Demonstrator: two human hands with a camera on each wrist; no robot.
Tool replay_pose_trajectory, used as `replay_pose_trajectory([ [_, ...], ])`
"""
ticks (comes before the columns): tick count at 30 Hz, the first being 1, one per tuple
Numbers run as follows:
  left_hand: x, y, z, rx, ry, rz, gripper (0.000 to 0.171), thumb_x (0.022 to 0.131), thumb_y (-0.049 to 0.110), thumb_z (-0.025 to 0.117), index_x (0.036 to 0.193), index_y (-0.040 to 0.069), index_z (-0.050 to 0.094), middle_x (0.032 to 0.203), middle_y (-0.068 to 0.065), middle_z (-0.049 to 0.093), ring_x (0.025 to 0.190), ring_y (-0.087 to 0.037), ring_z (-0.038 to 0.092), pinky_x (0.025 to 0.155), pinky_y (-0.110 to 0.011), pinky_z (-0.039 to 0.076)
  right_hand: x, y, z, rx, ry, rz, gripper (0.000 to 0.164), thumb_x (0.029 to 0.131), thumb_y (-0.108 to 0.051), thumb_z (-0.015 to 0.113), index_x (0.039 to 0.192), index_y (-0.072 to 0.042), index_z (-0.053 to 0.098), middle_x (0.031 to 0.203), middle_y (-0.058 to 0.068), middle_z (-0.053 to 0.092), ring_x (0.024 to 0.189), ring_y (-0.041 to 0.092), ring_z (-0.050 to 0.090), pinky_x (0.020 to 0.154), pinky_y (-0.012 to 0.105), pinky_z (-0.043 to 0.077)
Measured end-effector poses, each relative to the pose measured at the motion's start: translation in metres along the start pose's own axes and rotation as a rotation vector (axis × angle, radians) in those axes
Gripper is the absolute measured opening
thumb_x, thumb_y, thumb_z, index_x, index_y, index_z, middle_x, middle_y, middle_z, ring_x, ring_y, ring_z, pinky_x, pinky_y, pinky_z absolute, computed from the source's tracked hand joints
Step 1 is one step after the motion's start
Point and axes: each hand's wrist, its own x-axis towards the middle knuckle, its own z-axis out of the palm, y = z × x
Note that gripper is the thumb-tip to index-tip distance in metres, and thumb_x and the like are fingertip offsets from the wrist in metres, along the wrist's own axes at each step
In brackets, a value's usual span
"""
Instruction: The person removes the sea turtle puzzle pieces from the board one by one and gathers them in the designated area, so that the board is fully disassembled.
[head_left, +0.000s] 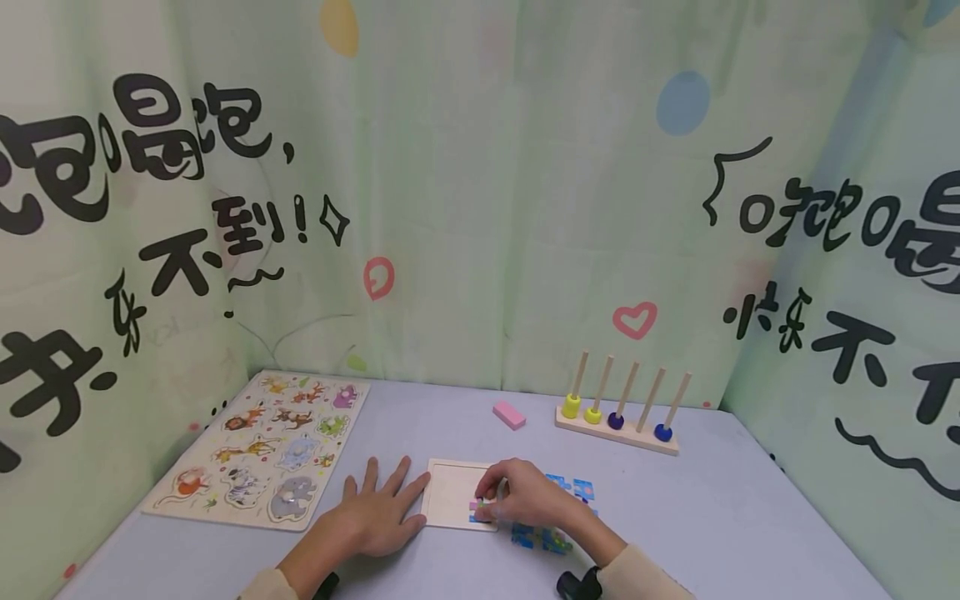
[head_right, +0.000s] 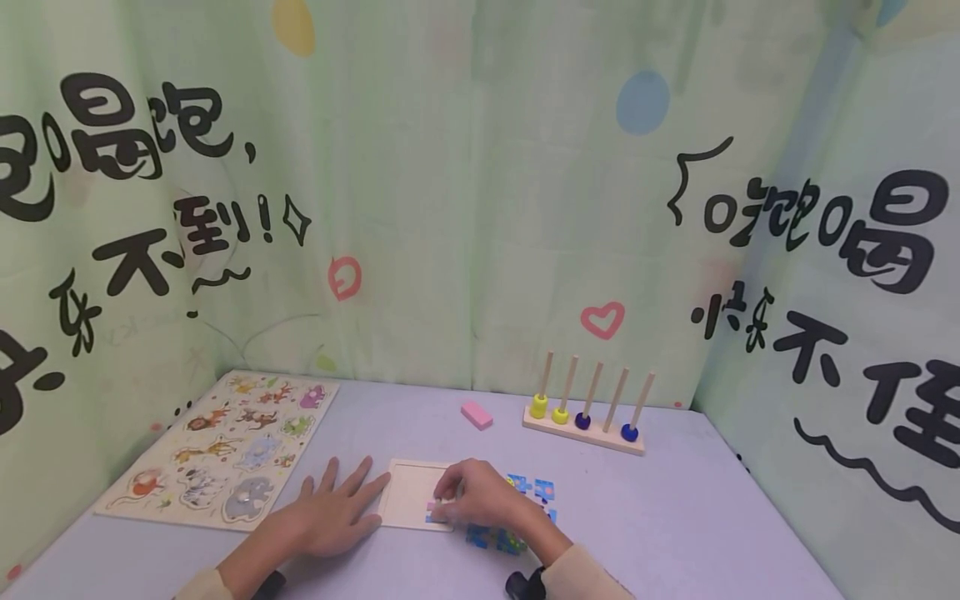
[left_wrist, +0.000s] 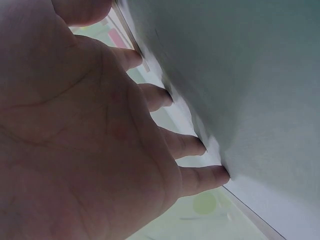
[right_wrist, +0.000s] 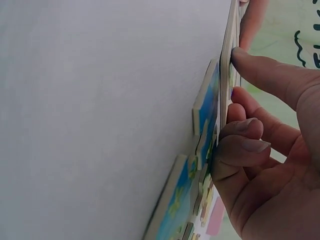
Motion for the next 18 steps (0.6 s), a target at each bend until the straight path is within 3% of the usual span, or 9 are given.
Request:
replay_pose_trajectory([
  [18, -0.0028, 0.0014, -0.0032, 0.024, -0.024, -0.012, 0.067, 0.104, 0.062, 0.050, 0.165, 0.039, 0.037, 0.179, -0.006, 0.023, 0.163, -0.055, 0.012, 0.122, -0.083, 0.016, -0.0038, -0.0003, -0.0010, 0.021, 0.037, -0.021, 0.004, 0.100, -0.014, 0.073, 0.100, -0.010, 0.074, 0.095, -0.003, 0.069, 0.086, 0.013, 0.057, 0.073, 0.020, 0.045],
])
